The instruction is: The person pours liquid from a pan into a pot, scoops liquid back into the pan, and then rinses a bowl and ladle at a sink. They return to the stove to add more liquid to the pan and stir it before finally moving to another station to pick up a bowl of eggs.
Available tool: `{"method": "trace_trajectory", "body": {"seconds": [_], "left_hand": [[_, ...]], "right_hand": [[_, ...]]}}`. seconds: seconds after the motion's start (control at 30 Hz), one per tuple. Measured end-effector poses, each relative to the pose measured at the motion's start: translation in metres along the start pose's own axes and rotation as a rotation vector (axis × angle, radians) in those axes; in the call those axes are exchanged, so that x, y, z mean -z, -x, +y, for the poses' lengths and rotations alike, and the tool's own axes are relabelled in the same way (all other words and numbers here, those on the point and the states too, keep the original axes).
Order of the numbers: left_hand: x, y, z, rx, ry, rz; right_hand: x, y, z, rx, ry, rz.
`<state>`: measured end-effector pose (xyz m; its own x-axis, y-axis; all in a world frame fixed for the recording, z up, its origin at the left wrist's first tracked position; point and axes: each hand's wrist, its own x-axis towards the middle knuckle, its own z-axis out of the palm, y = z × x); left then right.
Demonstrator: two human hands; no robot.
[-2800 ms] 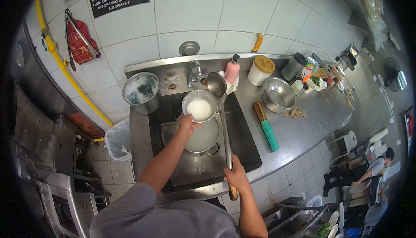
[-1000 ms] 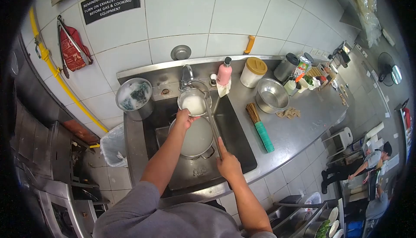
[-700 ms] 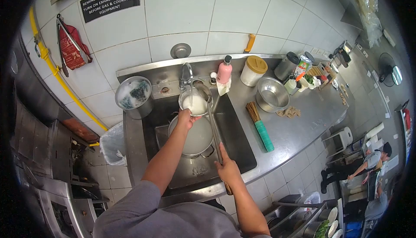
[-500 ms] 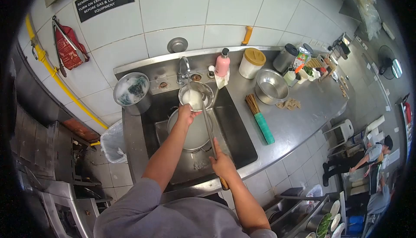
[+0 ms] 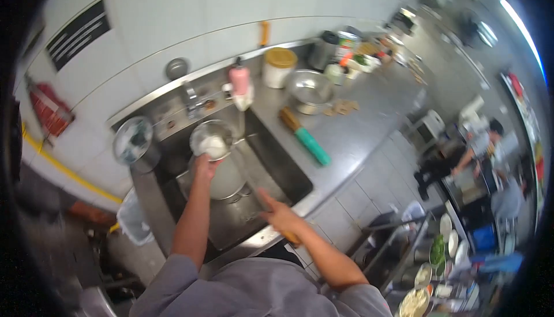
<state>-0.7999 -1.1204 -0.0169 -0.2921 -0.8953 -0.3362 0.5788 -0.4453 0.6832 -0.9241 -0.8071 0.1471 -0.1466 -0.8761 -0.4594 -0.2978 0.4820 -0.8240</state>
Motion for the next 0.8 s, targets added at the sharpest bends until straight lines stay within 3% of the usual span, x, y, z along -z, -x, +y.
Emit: {"method": "trace_trajectory", "body": {"seconds": [0.03, 0.07, 0.1, 0.13, 0.2, 0.33, 0.4, 0.47, 0.53, 0.73, 0.8], "left_hand": [[0.006, -0.009, -0.011, -0.032, 0.09, -0.084], [-0.002, -0.009, -0.016, -0.049, 0.068, -0.032], [0.003, -0.018, -0.028, -0.087, 0.075, -0.066], [-0.003, -0.025, -0.034, -0.035, 0.085, 0.148], [0.02, -0.053, -0.033, 0.154, -0.19, 0.04], [-0.004, -0.032, -0.017, 0.026, -0.13, 0.136], [0.022, -0.054, -0.013, 0.11, -0.161, 0.179], [0.045, -0.067, -0.007, 0.284, -0.067, -0.004], [0.043, -0.059, 0.003, 0.36, -0.017, -0.234], [0.008, -0.058, -0.002, 0.107, -0.009, 0.071], [0.009, -0.081, -0.02, 0.109, 0.009, 0.071]], "right_hand": [[-0.013, -0.011, 0.009, 0.049, 0.08, 0.055], [-0.029, -0.023, 0.022, 0.253, 0.138, 0.15], [-0.037, -0.026, 0.014, 0.159, 0.077, 0.086], [-0.041, -0.024, 0.005, 0.074, 0.009, 0.014], [-0.043, -0.016, 0.001, 0.053, 0.249, 0.002], [-0.026, -0.009, 0.021, 0.128, 0.324, 0.046], [0.003, 0.007, 0.013, 0.083, 0.431, -0.071], [0.03, 0.016, 0.017, 0.047, 0.442, -0.078], [0.051, 0.025, 0.008, 0.049, 0.233, -0.191], [0.001, -0.004, 0.003, 0.116, 0.096, 0.007], [-0.023, -0.023, -0.005, 0.115, 0.078, 0.049]]}}
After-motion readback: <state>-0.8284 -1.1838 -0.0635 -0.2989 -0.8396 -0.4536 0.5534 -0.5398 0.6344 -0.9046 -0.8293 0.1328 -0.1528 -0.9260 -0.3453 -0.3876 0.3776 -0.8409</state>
